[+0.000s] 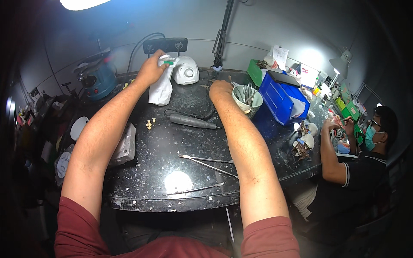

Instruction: The person places artificial teeth into a plaster mold of a dental arch, using glue to secure them and hands to position each tooth.

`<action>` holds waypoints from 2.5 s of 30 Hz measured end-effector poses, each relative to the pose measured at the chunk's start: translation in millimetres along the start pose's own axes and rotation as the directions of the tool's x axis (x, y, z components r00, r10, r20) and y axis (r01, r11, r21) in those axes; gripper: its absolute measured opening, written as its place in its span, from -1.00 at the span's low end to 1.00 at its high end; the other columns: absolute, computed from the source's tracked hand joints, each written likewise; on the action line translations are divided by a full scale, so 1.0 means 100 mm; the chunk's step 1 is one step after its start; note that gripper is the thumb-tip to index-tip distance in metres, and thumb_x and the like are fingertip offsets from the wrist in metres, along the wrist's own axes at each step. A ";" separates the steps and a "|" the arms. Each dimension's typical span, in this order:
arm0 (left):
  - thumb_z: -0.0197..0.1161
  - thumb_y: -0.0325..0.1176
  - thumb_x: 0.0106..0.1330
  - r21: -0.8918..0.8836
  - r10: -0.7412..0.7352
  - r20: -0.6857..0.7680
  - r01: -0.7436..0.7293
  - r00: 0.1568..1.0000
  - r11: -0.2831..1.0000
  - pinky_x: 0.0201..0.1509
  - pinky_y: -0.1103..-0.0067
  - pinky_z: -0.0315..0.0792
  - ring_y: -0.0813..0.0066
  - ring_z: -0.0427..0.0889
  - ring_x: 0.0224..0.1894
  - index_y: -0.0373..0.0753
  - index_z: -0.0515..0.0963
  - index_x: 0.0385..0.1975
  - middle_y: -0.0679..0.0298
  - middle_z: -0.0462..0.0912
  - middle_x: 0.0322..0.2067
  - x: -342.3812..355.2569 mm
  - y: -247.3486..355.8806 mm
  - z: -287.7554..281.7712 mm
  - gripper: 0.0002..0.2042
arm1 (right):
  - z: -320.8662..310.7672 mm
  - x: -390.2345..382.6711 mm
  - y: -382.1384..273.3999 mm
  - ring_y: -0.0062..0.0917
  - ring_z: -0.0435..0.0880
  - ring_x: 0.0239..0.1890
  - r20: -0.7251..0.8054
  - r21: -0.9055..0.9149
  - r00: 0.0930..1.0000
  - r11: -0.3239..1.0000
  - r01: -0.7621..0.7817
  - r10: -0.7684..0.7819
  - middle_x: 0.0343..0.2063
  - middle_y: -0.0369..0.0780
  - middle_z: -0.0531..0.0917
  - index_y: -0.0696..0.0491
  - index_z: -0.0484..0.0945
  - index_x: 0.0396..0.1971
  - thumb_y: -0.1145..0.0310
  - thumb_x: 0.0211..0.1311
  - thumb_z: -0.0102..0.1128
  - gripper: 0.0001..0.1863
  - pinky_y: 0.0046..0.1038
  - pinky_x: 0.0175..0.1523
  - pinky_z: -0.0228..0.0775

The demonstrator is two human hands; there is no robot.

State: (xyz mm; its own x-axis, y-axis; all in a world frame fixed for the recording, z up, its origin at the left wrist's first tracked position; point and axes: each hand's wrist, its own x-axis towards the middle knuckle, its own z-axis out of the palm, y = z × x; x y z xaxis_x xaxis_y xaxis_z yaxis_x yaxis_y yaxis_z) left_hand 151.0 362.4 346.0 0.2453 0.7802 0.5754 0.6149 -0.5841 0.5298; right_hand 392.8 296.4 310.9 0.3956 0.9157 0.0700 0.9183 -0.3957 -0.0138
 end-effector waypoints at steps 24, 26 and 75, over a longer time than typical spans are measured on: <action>0.60 0.11 0.04 0.170 -0.145 0.160 0.117 0.976 0.979 0.27 0.32 0.48 -0.05 0.59 0.21 -0.52 0.30 0.24 -0.20 0.59 0.11 0.03 0.51 0.20 -0.04 | -0.54 -1.87 0.13 -0.14 0.74 -0.03 0.024 0.969 0.869 -0.202 -0.142 -0.494 -0.05 0.04 0.61 0.18 0.32 0.10 0.44 0.51 -0.03 -0.74 -0.20 0.09 0.72; 0.58 0.07 0.07 0.151 -0.149 0.109 0.132 0.983 0.980 0.12 0.36 0.56 0.08 0.72 -0.02 -0.38 0.52 0.08 -0.05 0.72 -0.11 0.07 0.34 0.13 -0.27 | -0.45 -2.10 0.18 -0.14 0.72 0.05 0.124 0.954 0.779 -0.142 -0.264 -0.614 -0.07 0.06 0.63 0.17 0.29 0.18 0.48 0.46 0.02 -0.65 -0.25 0.13 0.70; 0.37 -0.38 0.35 -0.170 -0.092 0.198 0.126 0.976 0.977 0.04 0.53 0.52 0.54 0.64 -0.13 -0.24 0.71 -0.09 0.29 0.74 -0.17 -1.97 0.00 -1.53 -0.81 | -0.26 -2.87 0.59 -0.36 0.75 -0.18 0.020 0.623 0.611 0.487 0.612 -0.792 -0.19 -0.15 0.77 0.11 0.73 -0.07 0.44 0.09 0.37 -0.66 -0.39 -0.04 0.56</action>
State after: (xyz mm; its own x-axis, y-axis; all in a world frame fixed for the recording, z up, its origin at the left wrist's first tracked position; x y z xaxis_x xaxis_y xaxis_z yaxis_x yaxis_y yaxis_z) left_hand -12.3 174.2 328.2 0.3310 0.8594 0.3897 0.5044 -0.5102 0.6966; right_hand 332.9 8.2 316.2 -0.4851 0.8738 0.0341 0.6989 0.4108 -0.5855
